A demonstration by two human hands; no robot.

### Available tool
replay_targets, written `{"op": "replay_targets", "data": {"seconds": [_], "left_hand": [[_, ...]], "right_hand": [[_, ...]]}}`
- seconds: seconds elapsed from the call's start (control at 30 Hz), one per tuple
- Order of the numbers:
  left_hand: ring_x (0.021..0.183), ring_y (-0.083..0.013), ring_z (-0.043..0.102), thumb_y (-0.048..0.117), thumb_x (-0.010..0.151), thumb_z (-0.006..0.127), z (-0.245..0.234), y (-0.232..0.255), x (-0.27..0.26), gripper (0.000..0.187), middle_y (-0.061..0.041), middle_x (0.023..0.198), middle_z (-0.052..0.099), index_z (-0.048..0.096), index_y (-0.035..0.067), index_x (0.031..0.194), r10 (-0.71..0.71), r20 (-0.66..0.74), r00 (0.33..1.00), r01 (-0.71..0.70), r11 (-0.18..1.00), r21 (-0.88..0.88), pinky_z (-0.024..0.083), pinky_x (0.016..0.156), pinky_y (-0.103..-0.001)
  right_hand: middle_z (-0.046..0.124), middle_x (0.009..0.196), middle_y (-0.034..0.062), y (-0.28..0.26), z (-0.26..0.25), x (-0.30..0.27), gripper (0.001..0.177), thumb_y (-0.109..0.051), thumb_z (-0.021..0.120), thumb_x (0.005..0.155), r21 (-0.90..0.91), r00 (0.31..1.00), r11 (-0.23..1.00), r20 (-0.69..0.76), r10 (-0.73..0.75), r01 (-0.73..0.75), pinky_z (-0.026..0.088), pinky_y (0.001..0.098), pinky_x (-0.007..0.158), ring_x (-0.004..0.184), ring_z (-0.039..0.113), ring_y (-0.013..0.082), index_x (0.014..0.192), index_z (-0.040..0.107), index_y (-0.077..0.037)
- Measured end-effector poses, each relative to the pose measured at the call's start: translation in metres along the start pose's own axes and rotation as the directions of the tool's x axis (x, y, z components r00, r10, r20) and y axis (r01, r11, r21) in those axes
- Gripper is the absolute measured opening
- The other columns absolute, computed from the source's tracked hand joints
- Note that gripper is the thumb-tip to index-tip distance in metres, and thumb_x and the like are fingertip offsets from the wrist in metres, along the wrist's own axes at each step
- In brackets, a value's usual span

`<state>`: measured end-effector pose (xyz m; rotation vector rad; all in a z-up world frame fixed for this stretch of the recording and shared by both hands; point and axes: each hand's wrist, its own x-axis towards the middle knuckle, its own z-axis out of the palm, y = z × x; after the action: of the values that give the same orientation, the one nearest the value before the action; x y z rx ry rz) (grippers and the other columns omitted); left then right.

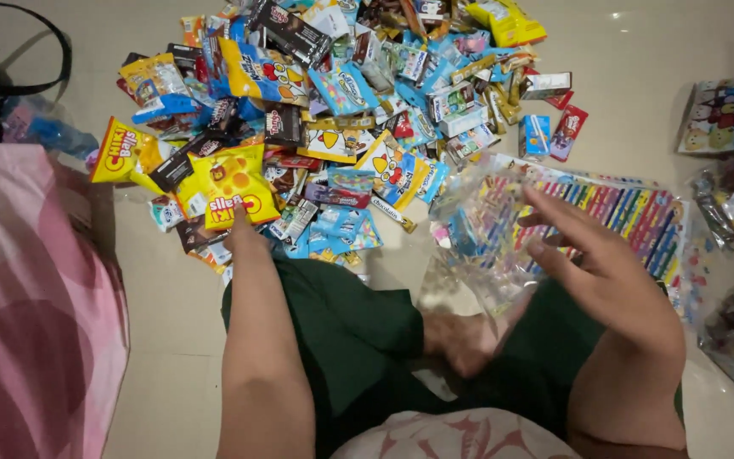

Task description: The person is sorting through a large pile of various snack packets on the floor and packing them into clear plastic bags.

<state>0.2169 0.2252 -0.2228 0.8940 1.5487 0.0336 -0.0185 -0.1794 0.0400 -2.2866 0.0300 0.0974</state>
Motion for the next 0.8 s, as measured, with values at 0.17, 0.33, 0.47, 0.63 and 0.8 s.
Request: {"op": "replay_targets", "data": {"seconds": [0.17, 0.33, 0.47, 0.63, 0.8], "left_hand": [[0.11, -0.0186, 0.072, 0.043, 0.084, 0.085, -0.01, 0.001, -0.032, 0.062, -0.003, 0.125, 0.07, 0.057, 0.017, 0.134, 0.017, -0.03, 0.999, -0.019, 0.995, -0.099, 0.059, 0.08, -0.029], [0.094, -0.0194, 0.076, 0.033, 0.086, 0.084, -0.005, -0.013, 0.001, 0.049, -0.005, 0.113, 0.074, 0.063, 0.012, 0.125, -0.03, 0.041, 0.999, 0.041, 0.953, -0.3, 0.059, 0.067, -0.029], [0.119, -0.0283, 0.07, 0.013, 0.088, 0.081, -0.005, -0.018, -0.004, 0.054, -0.012, 0.13, 0.066, 0.056, 0.006, 0.136, -0.13, 0.258, 0.957, 0.268, 0.733, -0.625, 0.063, 0.093, -0.04], [0.103, -0.0241, 0.073, 0.011, 0.088, 0.08, -0.003, -0.05, 0.033, 0.044, -0.011, 0.115, 0.074, 0.062, 0.005, 0.128, -0.067, 0.526, 0.848, 0.345, 0.823, -0.451, 0.063, 0.083, -0.035], [0.102, -0.0216, 0.076, 0.016, 0.085, 0.08, -0.06, -0.043, -0.12, 0.049, -0.011, 0.12, 0.076, 0.06, 0.007, 0.128, 0.075, 0.583, 0.809, 0.157, 0.928, -0.337, 0.062, 0.069, -0.028]], "right_hand": [[0.052, 0.157, 0.0058, 0.004, -0.006, -0.005, 0.049, -0.016, 0.046, 0.102, -0.043, 0.983, 0.982, 0.039, -0.181, 0.182, 0.033, 0.0437, 0.122, 0.149, 0.046, 0.0257, 0.15, 0.052, -0.015], [0.054, 0.156, 0.0068, 0.006, -0.007, -0.006, 0.05, -0.018, 0.046, 0.1, -0.051, 0.99, 0.989, 0.013, -0.141, 0.142, 0.035, 0.0445, 0.119, 0.149, 0.045, 0.0267, 0.15, 0.054, -0.016], [0.054, 0.156, 0.0081, 0.013, -0.004, -0.002, 0.048, -0.02, 0.051, 0.101, -0.028, 0.981, 0.981, 0.006, -0.192, 0.192, 0.031, 0.0415, 0.121, 0.149, 0.046, 0.0255, 0.148, 0.055, -0.012], [0.052, 0.157, 0.007, 0.005, -0.006, -0.001, 0.053, -0.023, 0.049, 0.1, -0.009, 0.997, 0.997, 0.019, -0.074, 0.074, 0.041, 0.0389, 0.101, 0.137, 0.055, 0.0235, 0.153, 0.05, -0.021], [0.05, 0.16, 0.005, 0.012, -0.005, -0.004, 0.063, -0.014, 0.058, 0.095, 0.01, 0.998, 0.998, -0.006, -0.068, 0.068, 0.049, 0.0339, 0.082, 0.124, 0.063, 0.0183, 0.156, 0.044, -0.022]]}}
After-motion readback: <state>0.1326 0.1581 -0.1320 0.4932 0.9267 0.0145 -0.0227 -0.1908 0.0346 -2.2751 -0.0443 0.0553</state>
